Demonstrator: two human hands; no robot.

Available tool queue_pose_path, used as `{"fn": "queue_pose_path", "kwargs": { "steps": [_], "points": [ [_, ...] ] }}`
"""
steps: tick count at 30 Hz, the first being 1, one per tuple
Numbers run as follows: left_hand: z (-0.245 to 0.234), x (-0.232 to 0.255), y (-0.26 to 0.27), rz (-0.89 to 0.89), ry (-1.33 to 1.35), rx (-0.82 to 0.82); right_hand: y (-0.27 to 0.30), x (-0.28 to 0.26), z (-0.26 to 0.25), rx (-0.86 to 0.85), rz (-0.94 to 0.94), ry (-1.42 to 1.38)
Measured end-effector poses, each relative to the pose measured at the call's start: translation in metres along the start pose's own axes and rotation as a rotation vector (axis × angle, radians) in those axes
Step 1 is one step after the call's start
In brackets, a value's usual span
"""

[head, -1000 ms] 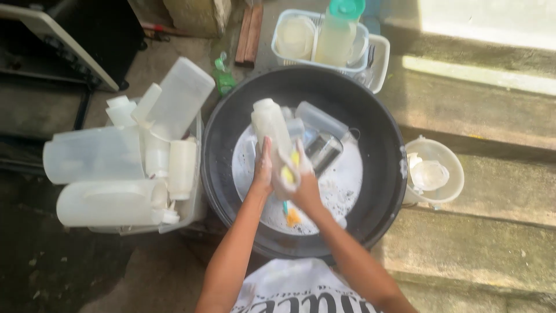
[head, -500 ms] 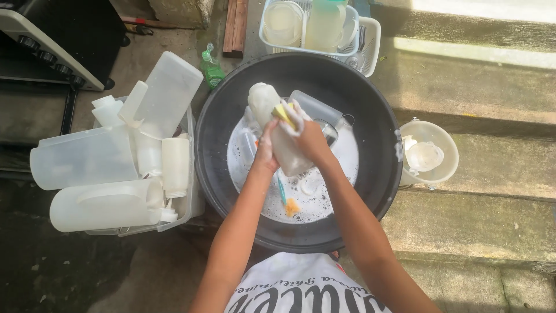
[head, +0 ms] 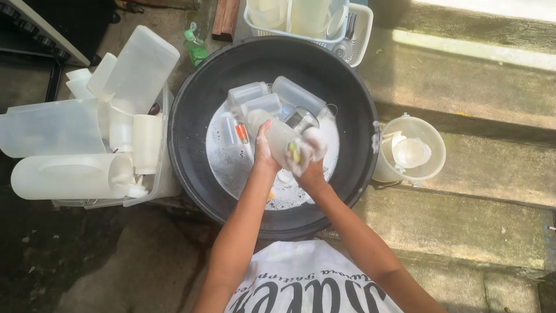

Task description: Washing various plastic containers and bottles in a large basin with soapy water.

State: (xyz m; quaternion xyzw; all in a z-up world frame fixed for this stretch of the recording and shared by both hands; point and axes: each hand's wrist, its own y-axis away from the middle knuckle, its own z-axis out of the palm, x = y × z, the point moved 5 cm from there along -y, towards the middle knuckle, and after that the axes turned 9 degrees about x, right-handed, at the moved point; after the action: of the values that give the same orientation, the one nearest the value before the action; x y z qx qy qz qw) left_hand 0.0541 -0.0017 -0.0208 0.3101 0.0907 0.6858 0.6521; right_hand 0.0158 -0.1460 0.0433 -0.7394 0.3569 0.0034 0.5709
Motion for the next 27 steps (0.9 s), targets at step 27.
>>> {"fn": "queue_pose_path", "kwargs": {
  "steps": [27],
  "points": [
    [0.037,-0.009,0.112,0.679,-0.874,-0.302,-0.161,0.007,0.000,-0.067,0.306,-0.612]
  ]
}}
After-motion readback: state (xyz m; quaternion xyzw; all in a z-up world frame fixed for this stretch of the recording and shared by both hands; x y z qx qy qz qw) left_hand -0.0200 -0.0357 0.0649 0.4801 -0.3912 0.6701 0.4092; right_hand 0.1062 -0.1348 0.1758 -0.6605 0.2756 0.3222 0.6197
